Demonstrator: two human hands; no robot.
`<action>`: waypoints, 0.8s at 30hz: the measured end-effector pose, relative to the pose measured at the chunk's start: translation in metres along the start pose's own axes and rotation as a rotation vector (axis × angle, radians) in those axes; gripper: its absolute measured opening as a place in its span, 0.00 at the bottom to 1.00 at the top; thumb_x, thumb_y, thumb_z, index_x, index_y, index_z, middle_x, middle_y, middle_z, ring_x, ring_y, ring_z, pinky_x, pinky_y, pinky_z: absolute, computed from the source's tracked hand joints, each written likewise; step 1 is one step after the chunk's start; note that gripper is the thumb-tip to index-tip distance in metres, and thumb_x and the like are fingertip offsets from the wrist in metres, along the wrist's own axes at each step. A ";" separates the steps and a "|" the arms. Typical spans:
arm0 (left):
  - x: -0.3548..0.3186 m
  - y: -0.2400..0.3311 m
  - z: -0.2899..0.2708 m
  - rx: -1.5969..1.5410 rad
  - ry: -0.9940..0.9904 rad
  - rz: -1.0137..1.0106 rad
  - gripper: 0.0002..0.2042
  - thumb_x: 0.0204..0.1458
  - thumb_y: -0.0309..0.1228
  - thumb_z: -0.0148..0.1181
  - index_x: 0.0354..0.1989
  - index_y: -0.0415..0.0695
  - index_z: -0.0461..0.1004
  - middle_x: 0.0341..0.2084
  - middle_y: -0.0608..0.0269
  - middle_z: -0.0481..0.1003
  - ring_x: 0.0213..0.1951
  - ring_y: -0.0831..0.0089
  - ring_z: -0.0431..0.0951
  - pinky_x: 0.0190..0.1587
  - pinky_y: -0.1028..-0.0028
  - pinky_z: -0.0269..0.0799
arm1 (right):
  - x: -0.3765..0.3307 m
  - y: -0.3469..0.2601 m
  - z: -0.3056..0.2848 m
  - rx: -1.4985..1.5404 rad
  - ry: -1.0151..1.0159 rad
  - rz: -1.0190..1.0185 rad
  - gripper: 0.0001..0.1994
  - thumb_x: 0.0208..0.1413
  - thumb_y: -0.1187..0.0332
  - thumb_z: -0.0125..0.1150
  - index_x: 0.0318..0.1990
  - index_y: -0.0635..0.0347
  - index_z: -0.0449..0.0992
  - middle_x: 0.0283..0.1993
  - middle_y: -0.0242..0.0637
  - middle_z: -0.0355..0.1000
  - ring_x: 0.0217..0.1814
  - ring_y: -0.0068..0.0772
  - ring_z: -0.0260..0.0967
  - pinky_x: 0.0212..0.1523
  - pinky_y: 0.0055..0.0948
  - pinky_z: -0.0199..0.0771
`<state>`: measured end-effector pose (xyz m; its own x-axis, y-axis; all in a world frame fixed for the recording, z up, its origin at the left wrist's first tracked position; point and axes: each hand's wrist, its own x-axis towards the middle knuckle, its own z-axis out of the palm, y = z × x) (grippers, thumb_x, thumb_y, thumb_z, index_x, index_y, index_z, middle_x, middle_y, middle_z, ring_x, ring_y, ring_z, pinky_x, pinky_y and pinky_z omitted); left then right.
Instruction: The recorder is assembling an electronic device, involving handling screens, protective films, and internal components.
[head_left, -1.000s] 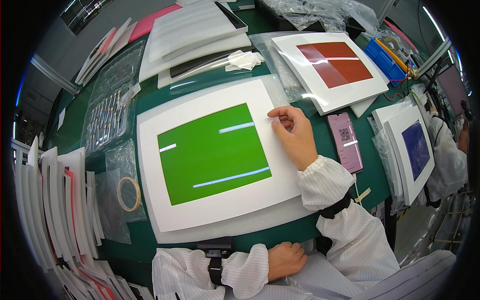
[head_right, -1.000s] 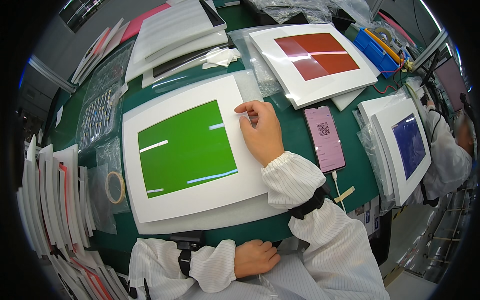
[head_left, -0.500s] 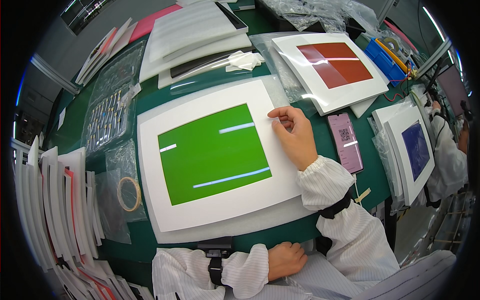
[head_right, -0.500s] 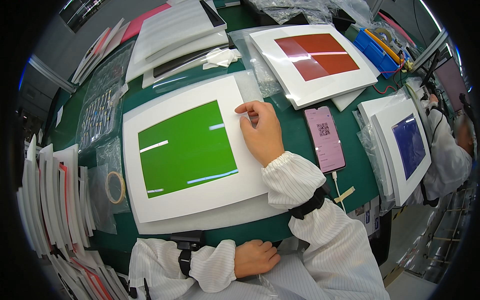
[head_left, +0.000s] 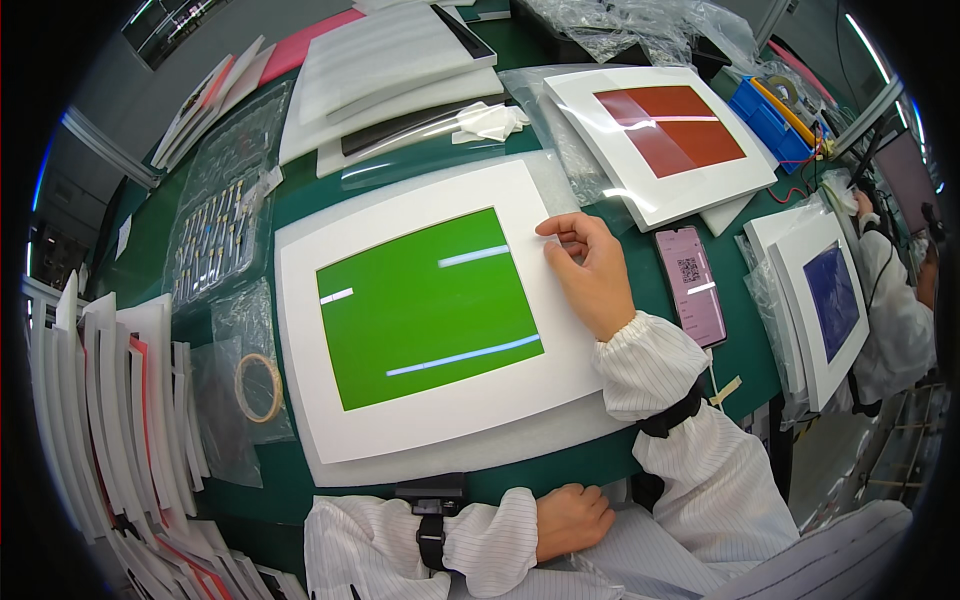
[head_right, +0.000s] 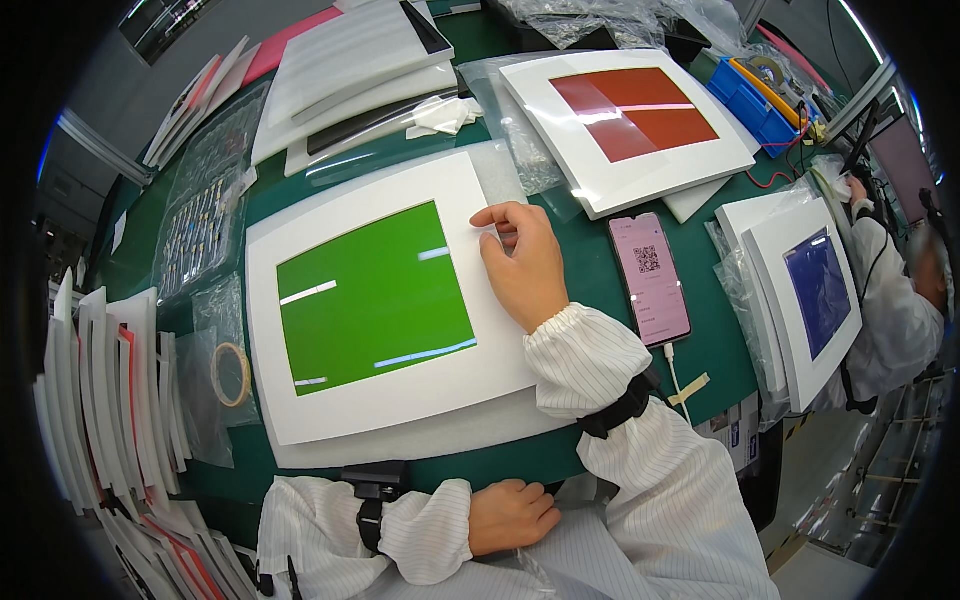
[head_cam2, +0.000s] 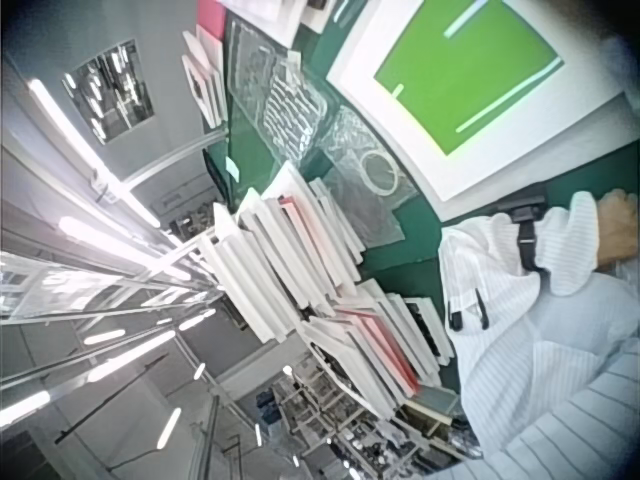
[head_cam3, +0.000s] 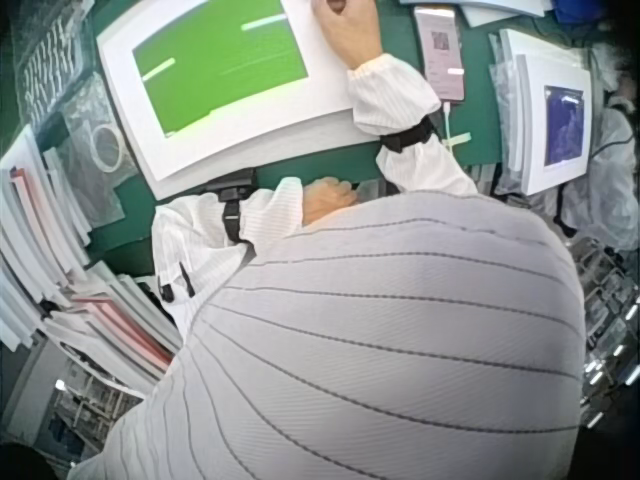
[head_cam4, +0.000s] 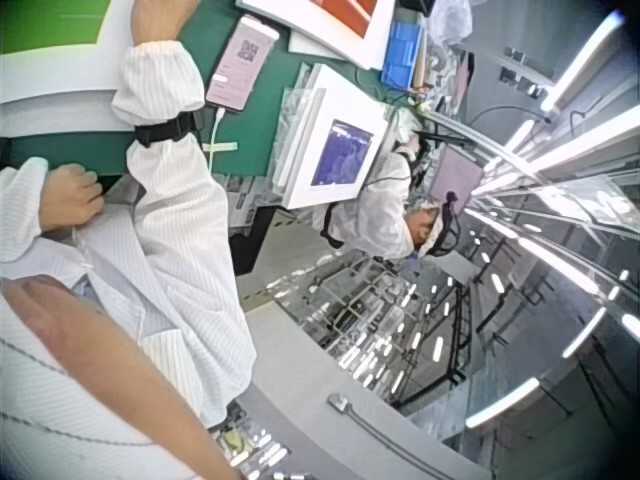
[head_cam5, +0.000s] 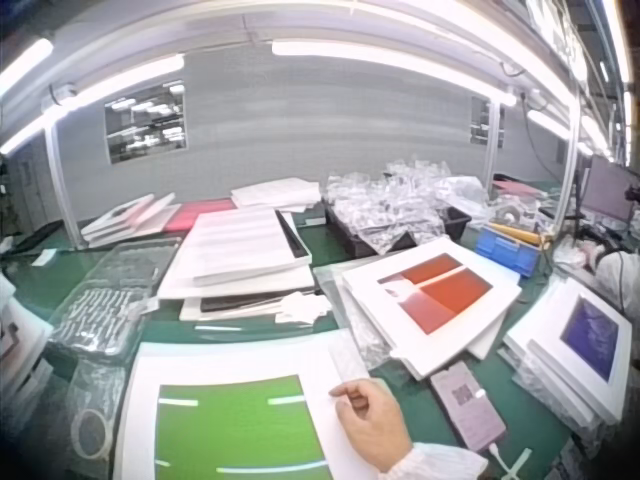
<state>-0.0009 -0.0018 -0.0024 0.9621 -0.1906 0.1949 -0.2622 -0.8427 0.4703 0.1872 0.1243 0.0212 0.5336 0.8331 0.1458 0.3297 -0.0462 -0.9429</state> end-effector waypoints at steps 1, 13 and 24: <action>0.000 0.000 0.000 -0.004 0.002 0.001 0.06 0.37 0.30 0.54 0.23 0.41 0.68 0.21 0.65 0.70 0.26 0.74 0.70 0.24 0.78 0.67 | 0.000 0.001 0.000 -0.005 0.007 -0.021 0.09 0.46 0.77 0.52 0.38 0.65 0.72 0.38 0.35 0.66 0.34 0.21 0.62 0.39 0.20 0.66; 0.000 0.000 -0.001 -0.004 -0.022 -0.004 0.06 0.38 0.30 0.54 0.24 0.41 0.69 0.22 0.65 0.70 0.27 0.74 0.71 0.25 0.79 0.67 | 0.000 -0.002 -0.001 0.008 -0.007 0.012 0.08 0.47 0.76 0.52 0.36 0.61 0.73 0.41 0.39 0.63 0.39 0.31 0.64 0.43 0.26 0.66; 0.001 0.000 -0.002 0.002 -0.025 0.000 0.07 0.38 0.30 0.54 0.24 0.41 0.69 0.22 0.64 0.70 0.27 0.74 0.70 0.25 0.78 0.67 | 0.000 -0.002 -0.001 0.005 -0.009 0.021 0.08 0.47 0.76 0.52 0.36 0.60 0.73 0.41 0.39 0.63 0.39 0.31 0.64 0.44 0.27 0.66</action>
<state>-0.0003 -0.0008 -0.0004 0.9637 -0.2026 0.1736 -0.2618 -0.8437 0.4686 0.1873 0.1239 0.0232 0.5333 0.8369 0.1230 0.3148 -0.0614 -0.9472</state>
